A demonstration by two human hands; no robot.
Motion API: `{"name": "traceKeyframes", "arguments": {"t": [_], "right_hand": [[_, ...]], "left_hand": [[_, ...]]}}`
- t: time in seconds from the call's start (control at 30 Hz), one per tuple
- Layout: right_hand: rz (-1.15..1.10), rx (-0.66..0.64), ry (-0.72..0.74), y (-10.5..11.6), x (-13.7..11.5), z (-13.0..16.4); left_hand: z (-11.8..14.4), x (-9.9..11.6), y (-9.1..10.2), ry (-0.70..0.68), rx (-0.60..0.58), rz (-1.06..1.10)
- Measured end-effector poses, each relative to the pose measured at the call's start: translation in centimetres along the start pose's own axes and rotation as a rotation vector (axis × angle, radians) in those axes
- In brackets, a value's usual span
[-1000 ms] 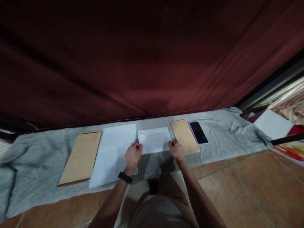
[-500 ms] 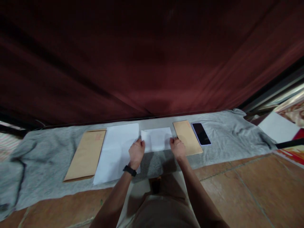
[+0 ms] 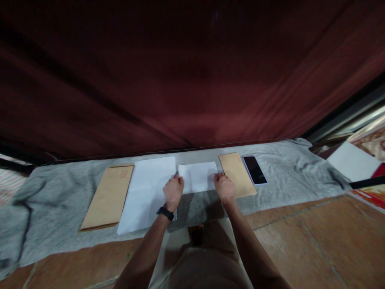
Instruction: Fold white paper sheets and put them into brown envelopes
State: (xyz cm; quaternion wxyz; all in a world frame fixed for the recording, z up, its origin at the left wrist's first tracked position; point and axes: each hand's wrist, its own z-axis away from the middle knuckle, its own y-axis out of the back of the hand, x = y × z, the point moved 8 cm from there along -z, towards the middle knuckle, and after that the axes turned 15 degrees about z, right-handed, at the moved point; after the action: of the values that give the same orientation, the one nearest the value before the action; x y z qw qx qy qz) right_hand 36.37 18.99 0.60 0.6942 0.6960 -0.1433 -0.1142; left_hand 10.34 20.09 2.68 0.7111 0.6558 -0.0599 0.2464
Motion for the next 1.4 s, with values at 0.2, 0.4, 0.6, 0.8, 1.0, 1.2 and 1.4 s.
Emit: {"name": "traceKeyframes", "arguments": {"t": [0.2,0.4,0.6,0.8,1.0,1.2,1.4], "right_hand": [[-0.004,-0.008,0.019,-0.2,-0.1,-0.2],[-0.018,0.002,0.019,-0.3,-0.1,-0.2],[-0.011,-0.003,0.020,-0.1,-0.1,-0.1],[0.003,-0.017,0.016,-0.2,-0.2,-0.1],[-0.002,-0.024,0.003,-0.3,-0.2,-0.2],[-0.024,-0.066,0.002,0.2,0.0,-0.1],[-0.026,-0.096,0.025,0.0,0.9,0.6]], "left_hand": [[0.0,0.2,0.0,-0.004,0.007,-0.007],[0.3,0.4,-0.5,-0.005,0.038,-0.049],[0.6,0.4,-0.9,-0.033,0.052,-0.049],[0.6,0.6,-1.1,-0.070,0.059,-0.045],[0.4,0.6,-1.5,-0.060,0.063,-0.056],[0.3,0.5,-1.8,-0.088,0.095,-0.081],[0.3,0.4,-1.9,-0.100,0.126,-0.098]]}}
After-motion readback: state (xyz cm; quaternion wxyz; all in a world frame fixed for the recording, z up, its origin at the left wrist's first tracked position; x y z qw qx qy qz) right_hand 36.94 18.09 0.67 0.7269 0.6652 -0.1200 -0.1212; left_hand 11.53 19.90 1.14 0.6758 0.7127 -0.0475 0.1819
